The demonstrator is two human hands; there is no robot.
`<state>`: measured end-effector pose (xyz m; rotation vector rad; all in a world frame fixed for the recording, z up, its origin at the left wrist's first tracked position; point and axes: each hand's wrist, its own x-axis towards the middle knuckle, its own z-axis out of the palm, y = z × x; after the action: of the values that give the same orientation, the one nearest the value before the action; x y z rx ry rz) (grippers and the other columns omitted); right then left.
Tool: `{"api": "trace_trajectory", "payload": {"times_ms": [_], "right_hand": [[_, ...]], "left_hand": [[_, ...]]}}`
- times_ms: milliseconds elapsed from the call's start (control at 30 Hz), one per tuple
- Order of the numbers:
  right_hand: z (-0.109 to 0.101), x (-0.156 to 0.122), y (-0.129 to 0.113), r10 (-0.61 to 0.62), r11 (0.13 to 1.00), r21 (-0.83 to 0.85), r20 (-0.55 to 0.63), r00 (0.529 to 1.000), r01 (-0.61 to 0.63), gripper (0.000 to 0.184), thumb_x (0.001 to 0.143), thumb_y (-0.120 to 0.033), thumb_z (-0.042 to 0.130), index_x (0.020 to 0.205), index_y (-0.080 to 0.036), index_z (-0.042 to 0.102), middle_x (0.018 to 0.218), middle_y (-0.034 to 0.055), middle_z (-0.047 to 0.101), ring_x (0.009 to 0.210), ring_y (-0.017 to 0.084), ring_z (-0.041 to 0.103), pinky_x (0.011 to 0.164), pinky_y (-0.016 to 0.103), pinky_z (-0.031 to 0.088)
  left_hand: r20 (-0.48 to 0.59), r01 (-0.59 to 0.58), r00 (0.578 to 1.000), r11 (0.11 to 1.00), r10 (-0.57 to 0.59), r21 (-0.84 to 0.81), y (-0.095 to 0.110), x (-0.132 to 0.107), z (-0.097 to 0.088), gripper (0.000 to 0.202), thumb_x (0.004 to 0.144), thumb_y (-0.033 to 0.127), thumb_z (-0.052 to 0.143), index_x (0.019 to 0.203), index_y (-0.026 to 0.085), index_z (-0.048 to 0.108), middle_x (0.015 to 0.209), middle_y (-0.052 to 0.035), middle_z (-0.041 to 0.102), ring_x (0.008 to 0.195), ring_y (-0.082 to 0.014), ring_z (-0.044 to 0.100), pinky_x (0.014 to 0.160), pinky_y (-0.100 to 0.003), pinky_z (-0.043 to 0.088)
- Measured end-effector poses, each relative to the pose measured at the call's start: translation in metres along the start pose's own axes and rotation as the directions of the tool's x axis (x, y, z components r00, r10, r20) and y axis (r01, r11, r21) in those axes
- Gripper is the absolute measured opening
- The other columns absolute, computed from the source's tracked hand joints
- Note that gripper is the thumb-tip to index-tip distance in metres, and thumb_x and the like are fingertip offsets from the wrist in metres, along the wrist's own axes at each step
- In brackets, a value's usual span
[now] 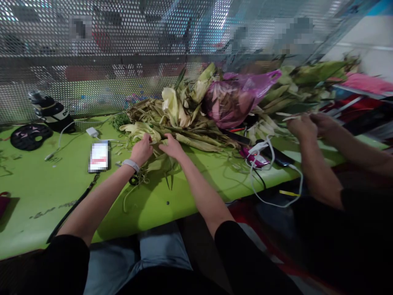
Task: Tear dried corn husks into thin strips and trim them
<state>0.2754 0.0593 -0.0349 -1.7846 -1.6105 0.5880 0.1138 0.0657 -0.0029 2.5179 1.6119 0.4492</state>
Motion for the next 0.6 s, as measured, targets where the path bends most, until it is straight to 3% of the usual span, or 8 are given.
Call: {"api": "trace_trajectory", "payload": {"times_ms": [67,133,200,267,333,433,500,600], "right_hand": [[-0.002,0.002,-0.001,0.053,0.98,0.189,0.067,0.996,-0.065,0.063,0.067,-0.031,0.072,0.125,-0.013,0.053,0.118,0.0134,0.065,0.108,0.026,0.062,0.096,0.039,0.046],[-0.008,0.002,-0.002,0.101,0.891,0.422,0.171,0.98,-0.166,0.049,0.07,-0.03,0.069,0.115,-0.014,0.06,0.104,0.0082,0.07,0.094,0.021,0.066,0.09,0.036,0.049],[-0.016,-0.002,-0.001,0.101,0.72,0.619,0.356,0.929,-0.315,0.033,0.079,-0.037,0.058,0.103,-0.015,0.064,0.086,0.0043,0.071,0.078,0.017,0.066,0.081,0.034,0.052],[-0.023,-0.01,0.002,0.021,0.55,0.704,0.527,0.85,-0.45,0.036,0.085,-0.046,0.051,0.092,-0.014,0.066,0.075,0.004,0.069,0.069,0.016,0.065,0.074,0.032,0.052],[-0.026,-0.019,0.004,-0.025,0.443,0.73,0.591,0.807,-0.521,0.04,0.086,-0.05,0.051,0.085,-0.013,0.066,0.07,0.0039,0.067,0.065,0.014,0.064,0.071,0.031,0.052],[-0.023,-0.022,0.002,0.027,0.356,0.774,0.551,0.834,-0.523,0.03,0.083,-0.044,0.06,0.083,-0.014,0.064,0.066,0.0026,0.067,0.07,0.016,0.065,0.074,0.031,0.054],[-0.016,-0.018,-0.005,0.075,0.329,0.842,0.429,0.9,-0.429,0.018,0.083,-0.032,0.063,0.086,-0.015,0.063,0.067,0.0019,0.068,0.075,0.017,0.067,0.078,0.032,0.055],[-0.003,-0.008,-0.016,0.126,0.319,0.906,0.252,0.959,-0.28,0.015,0.087,-0.031,0.054,0.09,-0.018,0.061,0.074,0.0004,0.07,0.085,0.016,0.067,0.083,0.029,0.055]], "left_hand": [[-0.029,-0.039,0.999,0.999,0.039,-0.003,0.0,-0.002,0.003,0.032,0.083,0.015,0.041,0.115,0.013,0.048,0.087,-0.0109,0.068,0.081,-0.0253,0.067,0.071,-0.032,0.046],[-0.051,-0.096,0.994,0.995,0.095,-0.004,0.0,-0.004,0.005,0.031,0.084,0.014,0.04,0.113,0.013,0.05,0.087,-0.0108,0.068,0.083,-0.0247,0.066,0.072,-0.031,0.046],[-0.057,-0.191,0.98,0.982,0.191,-0.001,0.002,-0.006,0.005,0.029,0.084,0.013,0.04,0.111,0.013,0.051,0.091,-0.0112,0.068,0.086,-0.0243,0.066,0.075,-0.032,0.046],[-0.048,-0.307,0.95,0.951,0.308,0.021,0.004,-0.008,0.003,0.027,0.084,0.013,0.041,0.107,0.014,0.054,0.095,-0.0115,0.067,0.09,-0.0241,0.064,0.079,-0.033,0.046],[-0.021,-0.411,0.911,0.91,0.413,0.054,0.007,-0.008,0.0,0.025,0.085,0.013,0.041,0.104,0.015,0.056,0.096,-0.0112,0.067,0.091,-0.0238,0.063,0.081,-0.034,0.046],[0.023,-0.539,0.842,0.836,0.54,0.102,0.009,-0.006,-0.007,0.026,0.088,0.014,0.038,0.106,0.015,0.057,0.096,-0.011,0.067,0.091,-0.0234,0.062,0.083,-0.035,0.046],[0.028,-0.589,0.806,0.798,0.591,0.128,0.009,-0.003,-0.013,0.029,0.09,0.014,0.035,0.109,0.014,0.057,0.097,-0.0119,0.066,0.093,-0.0238,0.061,0.084,-0.036,0.045],[-0.049,-0.515,0.848,0.841,0.528,0.166,0.01,0.003,-0.022,0.031,0.09,0.013,0.033,0.112,0.011,0.056,0.102,-0.0151,0.065,0.1,-0.0261,0.06,0.089,-0.039,0.044]]}}
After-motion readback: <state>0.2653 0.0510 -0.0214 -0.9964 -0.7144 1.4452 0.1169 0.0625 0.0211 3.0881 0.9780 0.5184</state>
